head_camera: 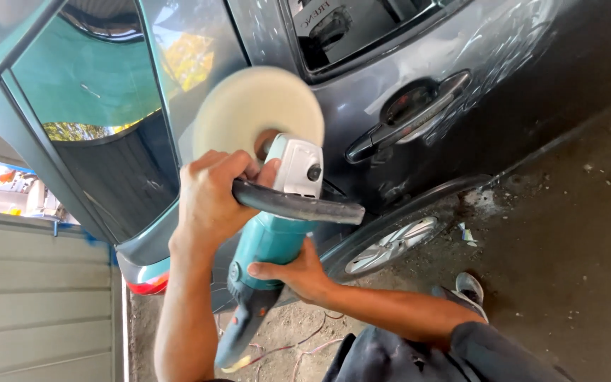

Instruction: Apply polishing compound and use a power polisher to buff the exterior paint of a gray SUV.

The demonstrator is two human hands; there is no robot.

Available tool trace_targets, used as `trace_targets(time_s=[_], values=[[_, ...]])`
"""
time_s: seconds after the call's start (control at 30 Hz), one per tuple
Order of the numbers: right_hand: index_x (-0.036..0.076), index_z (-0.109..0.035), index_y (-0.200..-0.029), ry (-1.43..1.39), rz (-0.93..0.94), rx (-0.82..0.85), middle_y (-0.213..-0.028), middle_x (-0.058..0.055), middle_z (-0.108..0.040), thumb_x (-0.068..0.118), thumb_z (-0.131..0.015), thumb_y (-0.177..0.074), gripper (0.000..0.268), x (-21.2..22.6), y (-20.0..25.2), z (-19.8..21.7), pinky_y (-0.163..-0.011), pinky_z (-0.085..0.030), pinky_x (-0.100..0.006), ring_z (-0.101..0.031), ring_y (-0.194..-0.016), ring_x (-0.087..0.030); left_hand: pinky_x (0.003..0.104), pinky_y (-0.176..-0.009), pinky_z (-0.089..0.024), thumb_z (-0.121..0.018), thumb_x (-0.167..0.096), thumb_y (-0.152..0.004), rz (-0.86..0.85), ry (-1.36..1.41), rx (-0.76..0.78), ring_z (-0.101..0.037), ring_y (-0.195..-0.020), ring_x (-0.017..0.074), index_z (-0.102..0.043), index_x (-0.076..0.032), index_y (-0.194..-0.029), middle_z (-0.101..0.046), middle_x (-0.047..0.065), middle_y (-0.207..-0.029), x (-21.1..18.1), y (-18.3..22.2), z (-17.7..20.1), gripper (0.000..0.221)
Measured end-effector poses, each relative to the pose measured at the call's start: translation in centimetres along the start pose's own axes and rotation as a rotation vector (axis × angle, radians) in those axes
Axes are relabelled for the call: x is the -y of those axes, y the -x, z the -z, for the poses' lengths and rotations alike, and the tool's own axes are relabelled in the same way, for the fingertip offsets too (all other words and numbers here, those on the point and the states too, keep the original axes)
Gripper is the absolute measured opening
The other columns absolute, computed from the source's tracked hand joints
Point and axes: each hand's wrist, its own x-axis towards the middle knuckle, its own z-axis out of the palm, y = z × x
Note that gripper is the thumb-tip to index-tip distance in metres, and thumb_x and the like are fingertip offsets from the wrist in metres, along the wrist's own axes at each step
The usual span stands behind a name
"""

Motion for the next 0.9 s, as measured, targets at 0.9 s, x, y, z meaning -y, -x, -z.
trace_targets(time_s=[0.9], values=[[0.000, -0.069, -0.124, 0.455, 0.051, 0.107, -0.117, -0.009, -0.072, 0.021, -0.097, -0.070, 0.065, 1.9, 1.3, 9.1, -0.099, -0.059, -0.039, -0.068, -0.109, -0.019, 0.036, -0.060, -0.044, -0.089, -0.009, -0.082, 0.195, 0.104, -0.244, -0.052, -0.058, 0.0239, -0.059, -0.003, -0.072, -0.052, 0.007, -0.062, -2.2, 5.3, -4.8, 0.033]])
